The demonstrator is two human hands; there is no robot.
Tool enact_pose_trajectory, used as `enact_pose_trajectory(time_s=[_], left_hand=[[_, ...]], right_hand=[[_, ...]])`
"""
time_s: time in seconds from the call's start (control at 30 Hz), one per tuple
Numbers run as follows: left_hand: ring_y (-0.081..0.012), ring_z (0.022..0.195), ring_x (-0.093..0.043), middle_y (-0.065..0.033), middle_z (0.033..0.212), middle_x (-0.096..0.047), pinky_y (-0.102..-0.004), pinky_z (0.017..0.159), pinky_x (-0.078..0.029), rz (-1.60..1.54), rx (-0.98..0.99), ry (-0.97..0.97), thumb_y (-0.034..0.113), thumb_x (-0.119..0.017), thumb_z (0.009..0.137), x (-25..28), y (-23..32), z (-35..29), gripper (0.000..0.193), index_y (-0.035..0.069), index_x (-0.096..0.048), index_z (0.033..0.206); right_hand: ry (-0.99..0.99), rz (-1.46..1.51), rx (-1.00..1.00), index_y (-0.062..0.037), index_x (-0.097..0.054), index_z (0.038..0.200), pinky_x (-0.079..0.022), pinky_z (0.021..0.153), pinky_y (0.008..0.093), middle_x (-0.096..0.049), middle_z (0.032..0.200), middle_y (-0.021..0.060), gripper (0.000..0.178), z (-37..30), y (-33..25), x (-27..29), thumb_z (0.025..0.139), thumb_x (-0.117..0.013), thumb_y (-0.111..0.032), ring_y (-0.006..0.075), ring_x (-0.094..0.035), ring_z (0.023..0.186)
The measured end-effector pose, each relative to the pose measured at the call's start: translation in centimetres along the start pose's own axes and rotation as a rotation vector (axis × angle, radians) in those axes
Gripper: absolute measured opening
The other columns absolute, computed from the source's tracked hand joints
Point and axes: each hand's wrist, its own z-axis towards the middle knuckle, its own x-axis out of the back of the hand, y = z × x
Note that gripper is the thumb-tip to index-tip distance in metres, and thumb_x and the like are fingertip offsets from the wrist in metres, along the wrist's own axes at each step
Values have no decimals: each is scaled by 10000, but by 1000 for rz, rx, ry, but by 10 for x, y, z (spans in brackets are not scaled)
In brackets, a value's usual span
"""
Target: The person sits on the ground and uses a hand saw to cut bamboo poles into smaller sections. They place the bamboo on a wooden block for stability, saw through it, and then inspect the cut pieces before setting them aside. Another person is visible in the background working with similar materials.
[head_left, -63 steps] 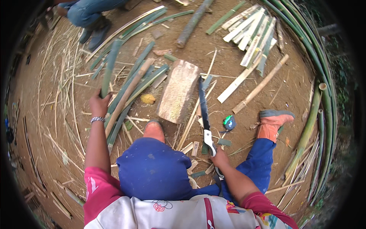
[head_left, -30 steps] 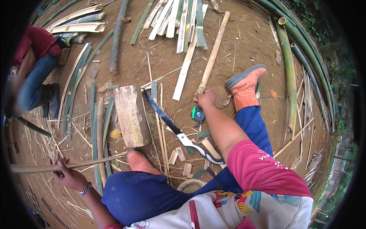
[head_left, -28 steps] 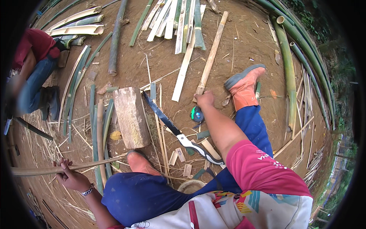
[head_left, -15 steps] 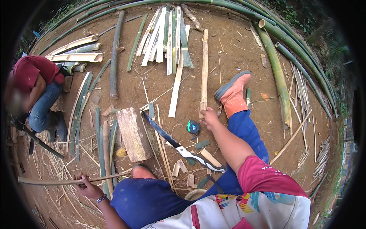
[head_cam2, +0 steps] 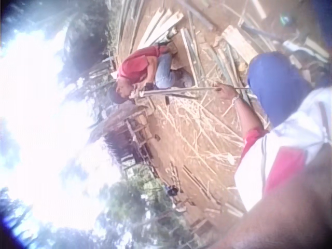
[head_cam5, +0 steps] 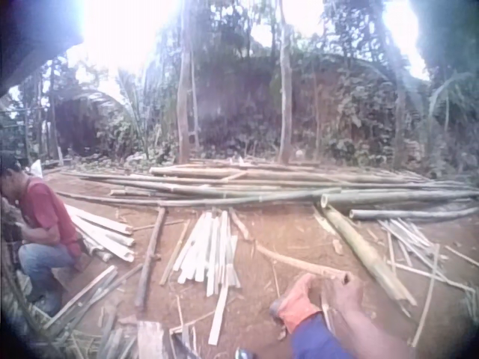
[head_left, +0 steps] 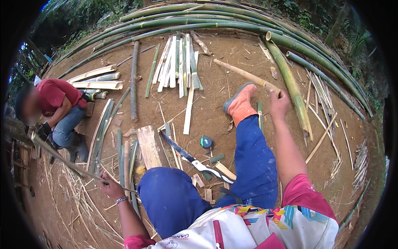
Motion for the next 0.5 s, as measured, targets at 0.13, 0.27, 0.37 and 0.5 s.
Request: enact_pose_trajectory(time_s=[0.13, 0.27, 0.37, 0.5], left_hand=[[-166, 807, -594, -64, 893, -649, -301, 747, -480, 57, -174, -231, 289, -671, 972, -31, 118, 4, 273, 32, -671, 1062], [-166, 751, -607, -76, 819, -652, -312, 701, -481, -68, -470, -366, 316, -702, 940, -62, 218, 7, 288, 59, -689, 1069], [-136, 664, -572, -33, 737, -635, -311, 619, -449, -135, -466, -528, 320, -712, 930, -77, 282, 3, 290, 63, -693, 1064], [-78, 630, -509, 21, 715, -597, -269, 574, -402, -256, -395, -796, 316, -708, 939, -103, 347, -21, 285, 62, -702, 1068]], right_hand=[[147, 77, 374, -6, -674, 881, -472, 639, 383, -650, 711, 140, 268, 67, -66, 45, 903, -681, -272, 242, -601, 627], [234, -5, 548, -31, -682, 887, -478, 639, 409, -656, 720, 157, 312, 124, -153, 93, 904, -670, -343, 331, -616, 652], [189, -58, 601, -23, -687, 945, -506, 680, 375, -674, 777, 140, 366, 156, -217, 125, 908, -682, -388, 279, -641, 702], [212, 110, 678, 22, -657, 977, -517, 683, 396, -683, 830, 185, 257, 139, -318, 168, 874, -670, -214, 291, -665, 729]])
